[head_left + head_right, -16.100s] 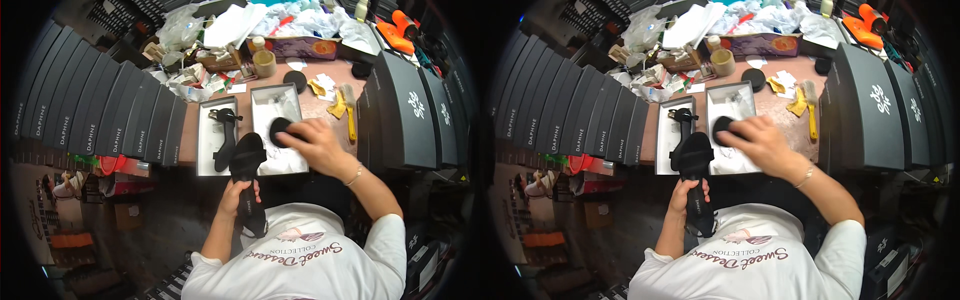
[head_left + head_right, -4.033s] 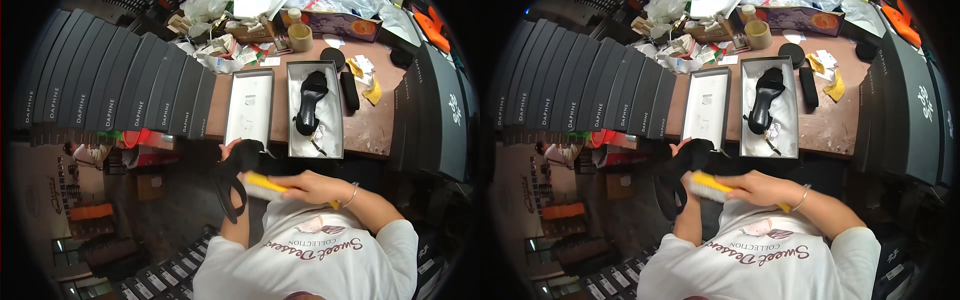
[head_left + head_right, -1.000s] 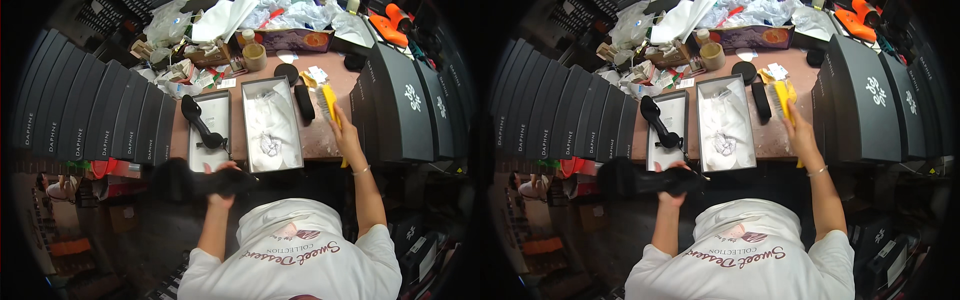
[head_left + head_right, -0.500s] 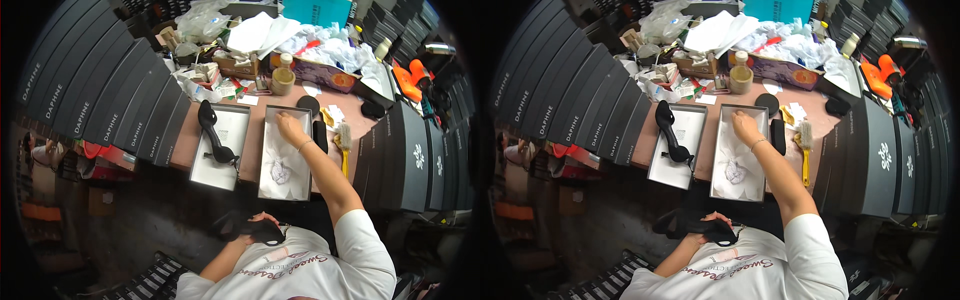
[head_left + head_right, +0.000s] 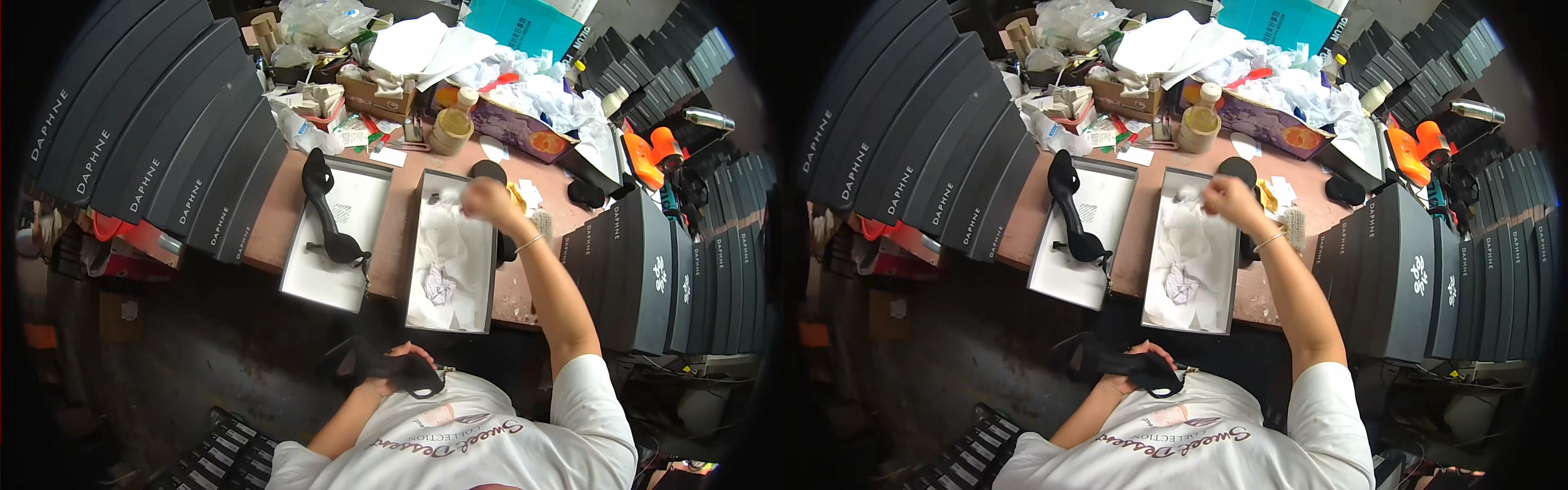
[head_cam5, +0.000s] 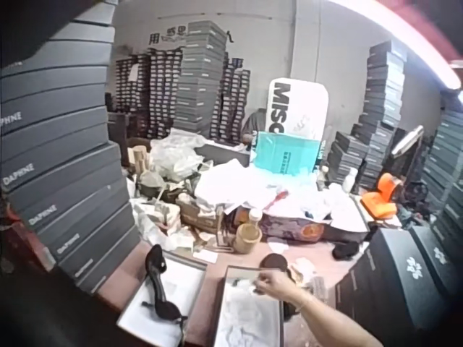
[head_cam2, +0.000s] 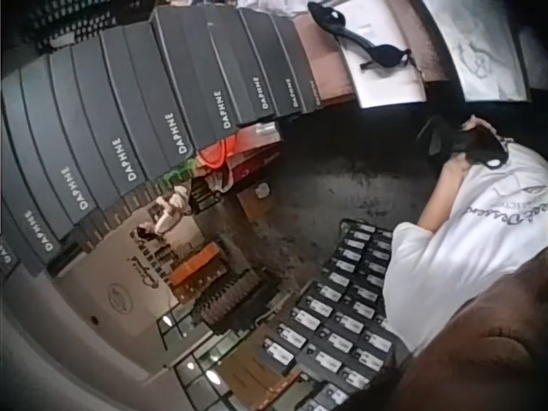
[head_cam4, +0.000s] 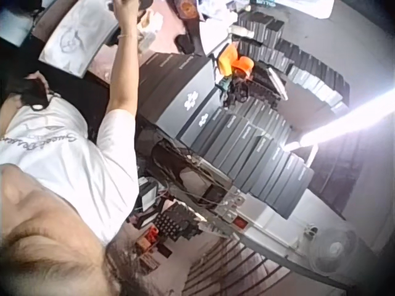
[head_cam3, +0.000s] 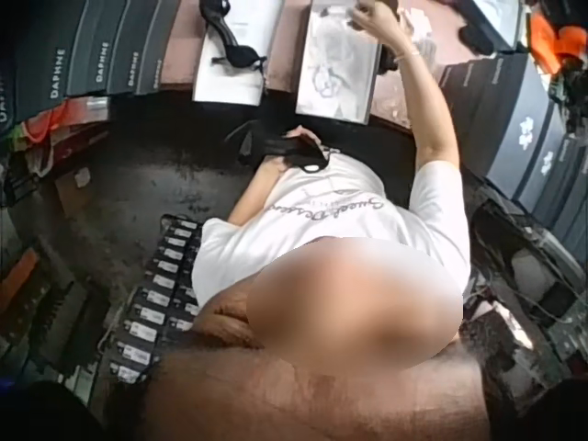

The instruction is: Cleaning high-heeled shoes with a brush and packing them into boxes with tissue paper and foam.

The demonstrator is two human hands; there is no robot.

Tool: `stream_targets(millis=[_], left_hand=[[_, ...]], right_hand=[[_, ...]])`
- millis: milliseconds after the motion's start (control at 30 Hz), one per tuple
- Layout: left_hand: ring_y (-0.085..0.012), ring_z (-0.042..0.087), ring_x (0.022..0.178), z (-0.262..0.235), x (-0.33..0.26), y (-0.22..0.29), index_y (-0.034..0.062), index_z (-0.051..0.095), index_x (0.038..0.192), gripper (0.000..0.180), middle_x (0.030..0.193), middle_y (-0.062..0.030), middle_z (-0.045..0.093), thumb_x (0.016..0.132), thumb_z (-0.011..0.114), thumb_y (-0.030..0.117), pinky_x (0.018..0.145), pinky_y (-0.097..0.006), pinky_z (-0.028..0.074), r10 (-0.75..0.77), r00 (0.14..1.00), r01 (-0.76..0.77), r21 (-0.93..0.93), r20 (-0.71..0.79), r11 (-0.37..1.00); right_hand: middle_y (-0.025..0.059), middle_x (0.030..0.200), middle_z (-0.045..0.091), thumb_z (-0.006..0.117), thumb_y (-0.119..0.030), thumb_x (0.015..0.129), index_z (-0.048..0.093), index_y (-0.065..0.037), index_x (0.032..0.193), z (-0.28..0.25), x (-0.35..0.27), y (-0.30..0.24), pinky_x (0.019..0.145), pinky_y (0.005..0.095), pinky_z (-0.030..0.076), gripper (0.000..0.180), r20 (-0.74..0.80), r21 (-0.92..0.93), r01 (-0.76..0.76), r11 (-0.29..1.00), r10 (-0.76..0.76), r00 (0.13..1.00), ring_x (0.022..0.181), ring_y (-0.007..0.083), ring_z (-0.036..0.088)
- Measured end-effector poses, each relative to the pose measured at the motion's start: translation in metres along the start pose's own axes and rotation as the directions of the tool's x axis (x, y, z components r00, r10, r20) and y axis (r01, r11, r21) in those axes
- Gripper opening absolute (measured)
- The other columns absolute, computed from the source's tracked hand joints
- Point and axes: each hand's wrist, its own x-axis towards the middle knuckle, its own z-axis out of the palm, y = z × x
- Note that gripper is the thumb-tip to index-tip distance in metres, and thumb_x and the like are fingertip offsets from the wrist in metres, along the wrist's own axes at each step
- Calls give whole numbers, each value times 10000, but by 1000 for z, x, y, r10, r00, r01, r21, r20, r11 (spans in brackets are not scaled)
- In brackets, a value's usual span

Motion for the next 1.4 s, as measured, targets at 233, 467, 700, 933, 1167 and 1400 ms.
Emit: stream_targets(millis=[233, 467, 700, 933, 1167, 1400], left_hand=[[-320, 627, 989, -2, -2, -1, -43, 596, 1022, 411, 1028, -195, 631, 937, 508, 350, 911, -447, 499, 8, 999, -9, -25, -45, 1000], [-346, 614, 1004, -15, 1, -8, -52, 596, 1008, 417, 1020, -195, 633, 956, 475, 344, 914, -472, 491, 53, 999, -52, -48, 13, 998], [-378, 611, 984, -6, 6, -3, -32, 630, 974, 434, 982, -205, 637, 975, 429, 353, 901, -491, 483, -16, 997, 14, -39, -69, 999], [-377, 603, 1003, -13, 4, -4, -33, 630, 989, 445, 1000, -202, 635, 979, 414, 356, 914, -483, 474, 33, 996, -37, -47, -80, 998], [-365, 591, 1030, -18, 8, -7, -45, 620, 1018, 463, 1024, -200, 630, 980, 402, 361, 934, -469, 462, -22, 997, 15, -92, -75, 996], [-366, 600, 1012, -17, 4, -4, -36, 623, 1012, 466, 1021, -199, 633, 976, 407, 376, 927, -474, 468, 6, 996, -13, -86, -86, 996]], right_hand=[[203, 754, 624, 503, -75, 836, 555, -7, 871, 49, 6, 50, 670, 469, 489, 92, -56, -861, 97, 499, -284, 957, 729, 398, 615], [184, 669, 637, 450, 51, 777, 635, 12, 922, 15, 7, 1, 569, 345, 511, 238, -270, -447, 118, 887, -259, 927, 631, 262, 661], [195, 829, 668, 503, 23, 786, 627, -17, 1107, 45, 17, 9, 604, 378, 535, 347, -23, -447, 296, 844, -342, 940, 683, 302, 664], [199, 723, 649, 514, -55, 778, 612, -9, 795, 81, -7, 26, 610, 421, 531, 110, 153, -784, 254, 566, -221, 963, 692, 336, 662], [198, 715, 645, 481, -74, 816, 621, -37, 872, 67, 13, 13, 617, 468, 508, 155, -3, -632, 244, 735, -318, 948, 699, 388, 642], [228, 929, 655, 311, -166, 914, 524, -6, 973, 99, 43, 26, 728, 501, 483, 273, -32, -599, 94, 795, -141, 989, 865, 399, 630]])
